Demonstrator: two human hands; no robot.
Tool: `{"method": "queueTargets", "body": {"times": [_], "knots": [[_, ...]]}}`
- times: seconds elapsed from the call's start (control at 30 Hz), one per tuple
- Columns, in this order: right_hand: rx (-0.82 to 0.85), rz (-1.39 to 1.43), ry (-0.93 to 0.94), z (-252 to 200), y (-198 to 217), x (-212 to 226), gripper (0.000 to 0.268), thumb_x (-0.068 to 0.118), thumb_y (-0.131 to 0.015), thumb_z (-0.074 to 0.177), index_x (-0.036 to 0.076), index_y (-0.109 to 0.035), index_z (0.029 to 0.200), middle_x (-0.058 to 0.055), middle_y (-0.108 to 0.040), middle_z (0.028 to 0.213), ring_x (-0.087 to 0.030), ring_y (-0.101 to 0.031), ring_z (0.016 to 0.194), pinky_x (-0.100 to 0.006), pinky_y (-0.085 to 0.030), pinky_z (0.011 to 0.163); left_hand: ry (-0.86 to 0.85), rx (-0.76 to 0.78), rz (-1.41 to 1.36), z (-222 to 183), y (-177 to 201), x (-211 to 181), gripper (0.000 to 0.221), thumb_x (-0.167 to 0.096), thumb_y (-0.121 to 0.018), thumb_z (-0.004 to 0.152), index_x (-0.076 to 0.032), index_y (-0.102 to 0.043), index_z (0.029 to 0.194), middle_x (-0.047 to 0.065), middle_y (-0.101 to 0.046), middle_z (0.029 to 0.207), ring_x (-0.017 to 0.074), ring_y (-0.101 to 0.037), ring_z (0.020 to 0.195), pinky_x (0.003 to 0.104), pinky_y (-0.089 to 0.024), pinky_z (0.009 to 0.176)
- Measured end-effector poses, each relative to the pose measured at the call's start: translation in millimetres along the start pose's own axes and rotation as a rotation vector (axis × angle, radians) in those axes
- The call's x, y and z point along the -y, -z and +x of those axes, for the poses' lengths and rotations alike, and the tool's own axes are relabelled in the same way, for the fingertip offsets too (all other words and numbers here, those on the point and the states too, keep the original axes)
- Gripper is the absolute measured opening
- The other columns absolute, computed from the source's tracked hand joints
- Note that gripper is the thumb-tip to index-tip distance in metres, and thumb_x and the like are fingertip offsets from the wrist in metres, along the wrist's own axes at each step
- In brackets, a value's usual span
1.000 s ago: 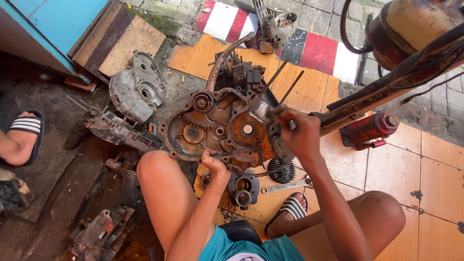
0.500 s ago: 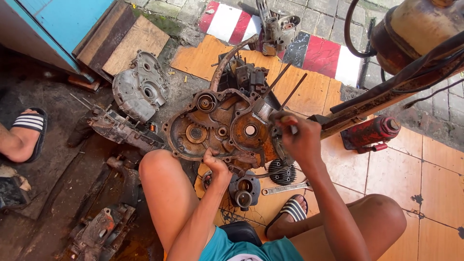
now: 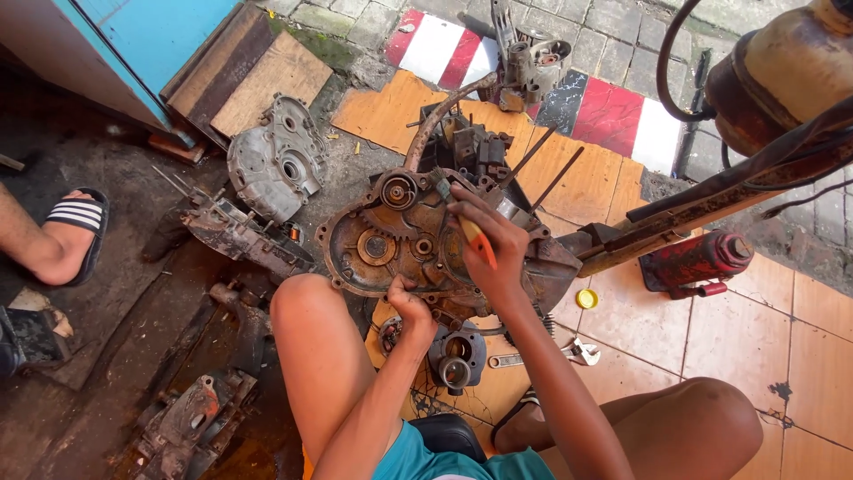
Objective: Cleaning the interior and edges of a motorcycle engine casing using a brush and a screwdriver to remove dirt and residue.
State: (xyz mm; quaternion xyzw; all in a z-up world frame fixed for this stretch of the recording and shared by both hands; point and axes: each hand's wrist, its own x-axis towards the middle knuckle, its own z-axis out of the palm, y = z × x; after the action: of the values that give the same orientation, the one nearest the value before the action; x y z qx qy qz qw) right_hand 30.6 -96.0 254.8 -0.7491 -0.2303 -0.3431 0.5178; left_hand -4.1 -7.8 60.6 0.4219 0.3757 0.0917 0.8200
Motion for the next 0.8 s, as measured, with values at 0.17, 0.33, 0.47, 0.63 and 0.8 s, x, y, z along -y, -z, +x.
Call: {"method": "queueTargets", "body": {"times": [0.17, 0.33, 0.47, 0.63, 0.8], "knots": [[-0.005, 0.078, -0.029, -16.0, -18.0, -14.5, 0.021, -0.014, -0.076, 0.084, 0.0, -0.076, 0.098, -0.019, -0.079, 0.093, -0.043, -0.075, 0.101, -0.051, -0.06, 0.088, 0.114, 0.051, -0.115, -18.1, -8.8, -24.7, 0.037, -0.02, -0.053, 0.076, -0.022, -0.016, 0.072, -0.003, -0.019, 0.065, 0.0172, -0.024, 0.062, 0.035, -0.028, 0.061], [-0.03, 0.063, -0.04, -17.5, -17.7, -10.5, 0.02, -0.019, -0.068, 0.088, -0.005, -0.072, 0.102, -0.029, -0.075, 0.105, -0.05, -0.071, 0.107, -0.059, -0.058, 0.097, 0.055, 0.048, -0.028, -16.0, -6.2, -21.3, 0.028, -0.017, -0.048, 0.078, -0.017, -0.022, 0.07, -0.006, -0.018, 0.068, 0.0111, -0.023, 0.059, 0.032, -0.024, 0.056], [-0.049, 0.085, -0.088, -26.3, -19.0, 4.2, 0.013, -0.011, -0.071, 0.092, -0.002, -0.073, 0.101, -0.023, -0.077, 0.109, -0.044, -0.072, 0.11, -0.056, -0.061, 0.091, 0.119, 0.088, -0.094, -5.1, -1.4, -9.3, 0.025, -0.018, -0.051, 0.077, -0.022, -0.028, 0.067, 0.003, -0.03, 0.05, 0.0187, -0.028, 0.046, 0.033, -0.027, 0.05], [-0.041, 0.155, -0.022, -29.2, -31.0, 0.4, 0.013, -0.013, -0.07, 0.09, -0.007, -0.07, 0.101, -0.027, -0.075, 0.102, -0.048, -0.073, 0.106, -0.061, -0.059, 0.093, 0.157, 0.107, -0.162, 2.4, 2.3, -1.8, 0.028, -0.019, -0.052, 0.077, -0.023, -0.027, 0.066, 0.003, -0.036, 0.047, 0.0186, -0.029, 0.041, 0.033, -0.027, 0.046], [-0.038, 0.121, -0.016, -25.8, -26.6, -0.5, 0.011, -0.015, -0.07, 0.088, -0.006, -0.071, 0.095, -0.028, -0.076, 0.101, -0.048, -0.074, 0.104, -0.056, -0.062, 0.089, 0.182, 0.126, -0.199, 15.4, 9.3, 15.0, 0.026, -0.02, -0.053, 0.076, -0.021, -0.03, 0.063, 0.006, -0.047, 0.051, 0.0207, -0.04, 0.043, 0.034, -0.033, 0.05]]}}
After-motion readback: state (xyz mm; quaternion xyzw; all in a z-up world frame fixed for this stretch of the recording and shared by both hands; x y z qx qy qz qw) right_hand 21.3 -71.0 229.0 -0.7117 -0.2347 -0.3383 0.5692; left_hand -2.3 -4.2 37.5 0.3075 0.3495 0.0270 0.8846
